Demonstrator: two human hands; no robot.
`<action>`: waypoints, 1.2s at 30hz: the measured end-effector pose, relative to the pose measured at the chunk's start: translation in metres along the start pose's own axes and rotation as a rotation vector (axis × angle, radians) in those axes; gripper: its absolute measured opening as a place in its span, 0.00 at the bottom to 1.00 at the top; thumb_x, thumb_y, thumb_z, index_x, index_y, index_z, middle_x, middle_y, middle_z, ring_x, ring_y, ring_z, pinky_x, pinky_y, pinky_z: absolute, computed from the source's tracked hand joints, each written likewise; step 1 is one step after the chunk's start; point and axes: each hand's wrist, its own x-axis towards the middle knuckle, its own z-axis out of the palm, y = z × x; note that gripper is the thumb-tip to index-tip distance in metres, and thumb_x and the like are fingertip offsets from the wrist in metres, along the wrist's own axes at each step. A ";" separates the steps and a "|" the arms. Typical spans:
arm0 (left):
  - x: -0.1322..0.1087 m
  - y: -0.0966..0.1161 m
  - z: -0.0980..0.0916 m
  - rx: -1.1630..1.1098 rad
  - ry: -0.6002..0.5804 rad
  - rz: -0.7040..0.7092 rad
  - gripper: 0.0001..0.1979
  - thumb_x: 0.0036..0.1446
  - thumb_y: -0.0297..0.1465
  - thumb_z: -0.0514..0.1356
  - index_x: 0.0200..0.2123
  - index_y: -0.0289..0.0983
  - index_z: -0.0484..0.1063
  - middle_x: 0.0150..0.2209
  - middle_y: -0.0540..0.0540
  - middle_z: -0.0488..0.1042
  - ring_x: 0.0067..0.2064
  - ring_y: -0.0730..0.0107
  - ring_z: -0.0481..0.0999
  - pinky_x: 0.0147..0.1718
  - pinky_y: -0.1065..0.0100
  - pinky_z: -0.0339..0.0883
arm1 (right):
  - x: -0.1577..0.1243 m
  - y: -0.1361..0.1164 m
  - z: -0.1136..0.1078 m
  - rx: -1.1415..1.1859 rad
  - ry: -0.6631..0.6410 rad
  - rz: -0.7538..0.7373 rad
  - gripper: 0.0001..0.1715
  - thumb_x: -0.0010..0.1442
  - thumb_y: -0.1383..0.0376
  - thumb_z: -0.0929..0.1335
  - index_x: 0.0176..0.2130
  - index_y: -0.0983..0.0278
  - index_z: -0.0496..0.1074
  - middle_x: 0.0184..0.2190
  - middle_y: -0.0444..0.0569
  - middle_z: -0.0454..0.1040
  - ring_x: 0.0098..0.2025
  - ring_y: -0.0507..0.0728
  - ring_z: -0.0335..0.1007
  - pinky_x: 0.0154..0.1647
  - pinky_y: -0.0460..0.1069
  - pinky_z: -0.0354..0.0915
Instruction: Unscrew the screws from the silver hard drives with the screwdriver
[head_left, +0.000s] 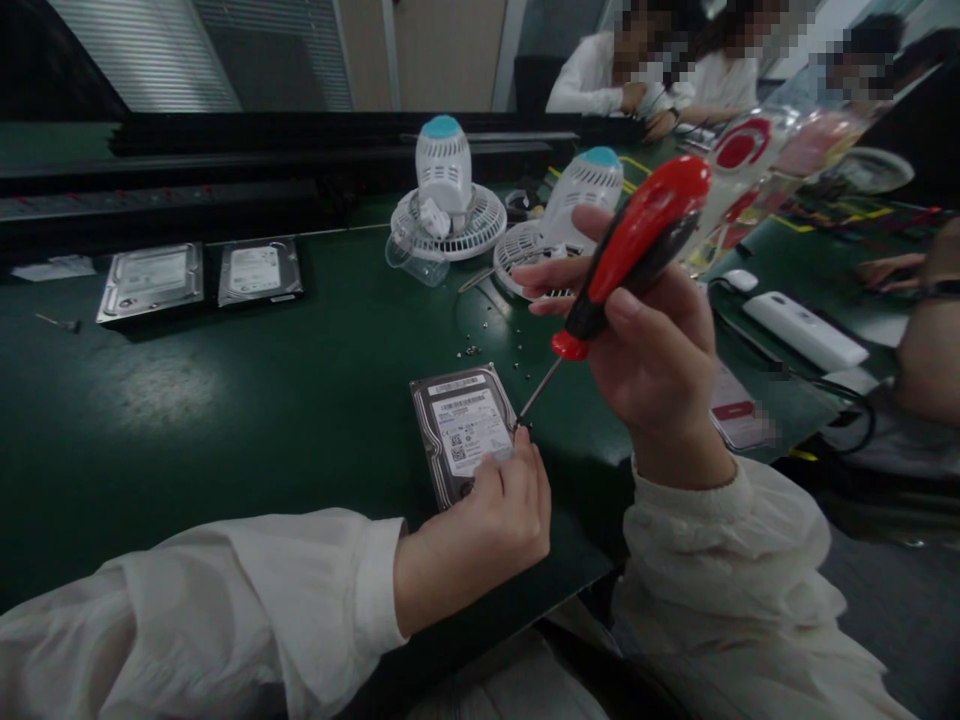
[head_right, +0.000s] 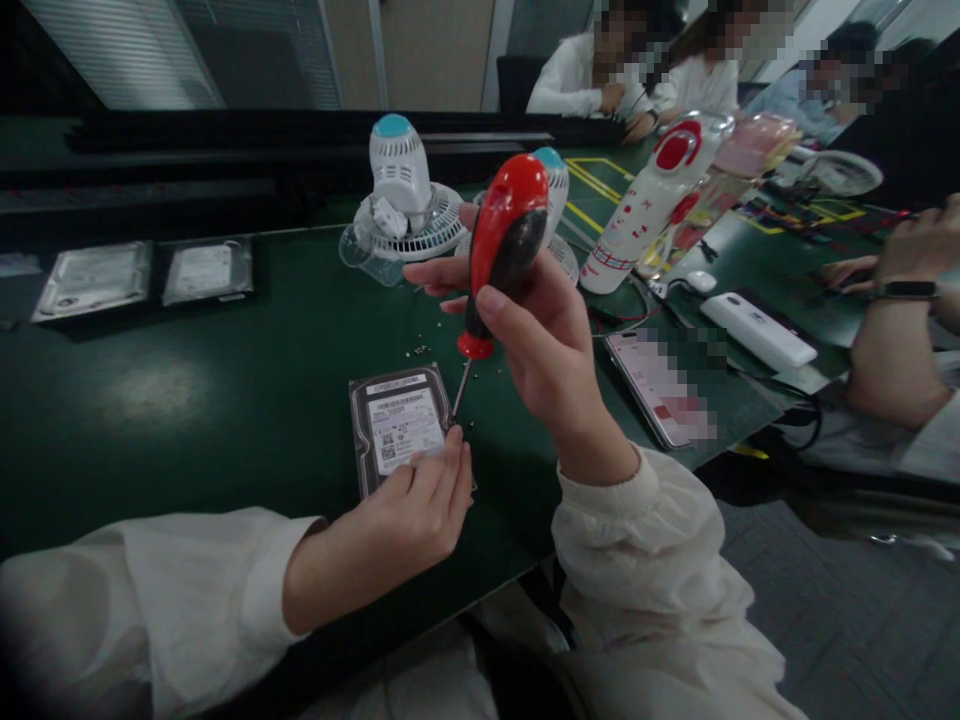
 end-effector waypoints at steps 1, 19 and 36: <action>0.000 0.000 0.000 -0.006 -0.001 -0.002 0.18 0.68 0.23 0.51 0.56 0.20 0.72 0.51 0.25 0.77 0.38 0.68 0.81 0.34 0.73 0.74 | 0.000 0.001 0.000 -0.031 0.029 -0.015 0.21 0.60 0.56 0.70 0.53 0.55 0.71 0.44 0.44 0.82 0.50 0.59 0.79 0.50 0.57 0.75; -0.001 0.000 0.001 -0.008 0.008 -0.007 0.18 0.67 0.22 0.51 0.55 0.21 0.73 0.51 0.26 0.77 0.37 0.68 0.81 0.34 0.73 0.73 | 0.002 0.006 -0.001 -0.089 0.050 -0.061 0.19 0.54 0.54 0.74 0.44 0.54 0.71 0.42 0.45 0.81 0.47 0.59 0.79 0.53 0.59 0.74; 0.000 0.000 0.001 -0.001 0.002 -0.010 0.19 0.68 0.23 0.50 0.55 0.20 0.73 0.52 0.25 0.77 0.40 0.66 0.81 0.35 0.72 0.73 | 0.001 0.003 0.002 -0.080 0.032 -0.036 0.18 0.53 0.58 0.76 0.42 0.52 0.71 0.41 0.42 0.81 0.46 0.58 0.79 0.53 0.59 0.74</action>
